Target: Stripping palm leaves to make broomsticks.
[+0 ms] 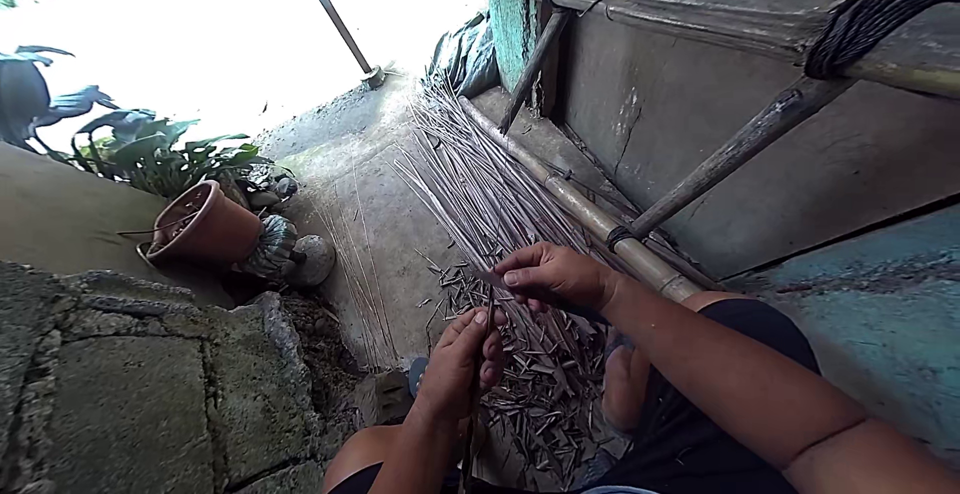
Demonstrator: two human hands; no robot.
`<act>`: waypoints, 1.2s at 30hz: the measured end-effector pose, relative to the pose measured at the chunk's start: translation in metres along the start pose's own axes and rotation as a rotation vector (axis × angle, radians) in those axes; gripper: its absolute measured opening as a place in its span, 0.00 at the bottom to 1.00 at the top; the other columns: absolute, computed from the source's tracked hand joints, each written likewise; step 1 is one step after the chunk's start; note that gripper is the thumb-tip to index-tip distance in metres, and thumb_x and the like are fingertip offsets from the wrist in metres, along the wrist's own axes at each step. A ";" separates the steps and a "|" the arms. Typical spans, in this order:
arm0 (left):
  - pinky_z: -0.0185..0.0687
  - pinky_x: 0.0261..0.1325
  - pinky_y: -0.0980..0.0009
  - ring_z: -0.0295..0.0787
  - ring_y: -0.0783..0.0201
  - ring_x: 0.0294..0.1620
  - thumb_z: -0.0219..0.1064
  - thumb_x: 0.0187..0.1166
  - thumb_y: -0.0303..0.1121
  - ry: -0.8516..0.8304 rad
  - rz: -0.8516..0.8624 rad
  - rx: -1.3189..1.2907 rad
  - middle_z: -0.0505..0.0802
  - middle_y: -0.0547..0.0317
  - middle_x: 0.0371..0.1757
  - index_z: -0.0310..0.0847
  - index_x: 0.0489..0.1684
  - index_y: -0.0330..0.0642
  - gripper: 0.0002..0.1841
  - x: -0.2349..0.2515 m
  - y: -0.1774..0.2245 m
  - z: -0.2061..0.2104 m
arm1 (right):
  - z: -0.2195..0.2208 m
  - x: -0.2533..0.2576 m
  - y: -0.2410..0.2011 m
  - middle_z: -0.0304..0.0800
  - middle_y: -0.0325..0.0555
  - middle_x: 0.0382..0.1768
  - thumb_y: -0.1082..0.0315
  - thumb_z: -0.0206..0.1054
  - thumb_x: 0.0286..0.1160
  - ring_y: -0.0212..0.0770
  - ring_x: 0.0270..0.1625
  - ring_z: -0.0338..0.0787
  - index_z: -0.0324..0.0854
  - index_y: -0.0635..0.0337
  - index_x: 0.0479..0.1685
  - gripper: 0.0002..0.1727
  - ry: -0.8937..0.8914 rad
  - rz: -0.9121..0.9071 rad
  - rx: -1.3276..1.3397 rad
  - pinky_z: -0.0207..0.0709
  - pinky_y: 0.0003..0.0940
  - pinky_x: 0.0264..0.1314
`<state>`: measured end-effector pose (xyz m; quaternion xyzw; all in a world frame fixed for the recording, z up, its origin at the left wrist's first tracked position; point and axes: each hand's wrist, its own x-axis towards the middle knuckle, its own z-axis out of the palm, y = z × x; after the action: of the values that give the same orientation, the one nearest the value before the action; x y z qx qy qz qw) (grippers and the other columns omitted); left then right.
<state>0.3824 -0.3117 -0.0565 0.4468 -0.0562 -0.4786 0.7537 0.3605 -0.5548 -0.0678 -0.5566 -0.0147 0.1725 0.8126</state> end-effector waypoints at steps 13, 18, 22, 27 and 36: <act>0.82 0.19 0.77 0.81 0.71 0.14 0.53 0.92 0.36 -0.033 0.039 0.176 0.85 0.60 0.20 0.85 0.53 0.33 0.16 0.000 -0.002 0.004 | -0.025 0.001 -0.022 0.87 0.44 0.28 0.71 0.57 0.89 0.30 0.21 0.84 0.81 0.64 0.67 0.15 0.349 -0.048 0.135 0.81 0.21 0.23; 0.89 0.25 0.71 0.89 0.65 0.20 0.57 0.90 0.30 0.128 0.225 0.575 0.92 0.55 0.25 0.87 0.51 0.30 0.14 0.000 -0.004 0.008 | -0.014 -0.005 -0.018 0.88 0.39 0.29 0.67 0.63 0.85 0.29 0.22 0.84 0.85 0.63 0.62 0.14 0.133 0.048 -0.073 0.80 0.22 0.24; 0.89 0.23 0.71 0.88 0.66 0.18 0.62 0.86 0.29 0.234 0.352 0.822 0.91 0.57 0.23 0.89 0.48 0.32 0.11 -0.001 -0.013 0.008 | 0.000 -0.006 -0.011 0.88 0.39 0.27 0.66 0.63 0.85 0.30 0.21 0.84 0.87 0.62 0.57 0.12 0.046 0.125 -0.174 0.80 0.23 0.23; 0.89 0.24 0.72 0.88 0.69 0.19 0.63 0.84 0.29 0.260 0.395 0.947 0.92 0.61 0.24 0.91 0.48 0.35 0.10 -0.002 -0.018 0.005 | -0.007 -0.005 -0.018 0.87 0.40 0.28 0.68 0.62 0.87 0.30 0.20 0.83 0.84 0.63 0.61 0.13 0.224 0.129 -0.107 0.79 0.22 0.22; 0.89 0.25 0.73 0.87 0.70 0.19 0.64 0.83 0.29 0.269 0.432 0.997 0.92 0.62 0.25 0.91 0.48 0.36 0.10 -0.001 -0.020 0.002 | -0.012 0.001 -0.016 0.86 0.41 0.27 0.70 0.62 0.86 0.30 0.19 0.82 0.83 0.64 0.62 0.13 0.311 0.131 -0.005 0.78 0.21 0.21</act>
<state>0.3678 -0.3154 -0.0694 0.7845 -0.2694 -0.1679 0.5327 0.3682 -0.5704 -0.0576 -0.5784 0.1469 0.1368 0.7907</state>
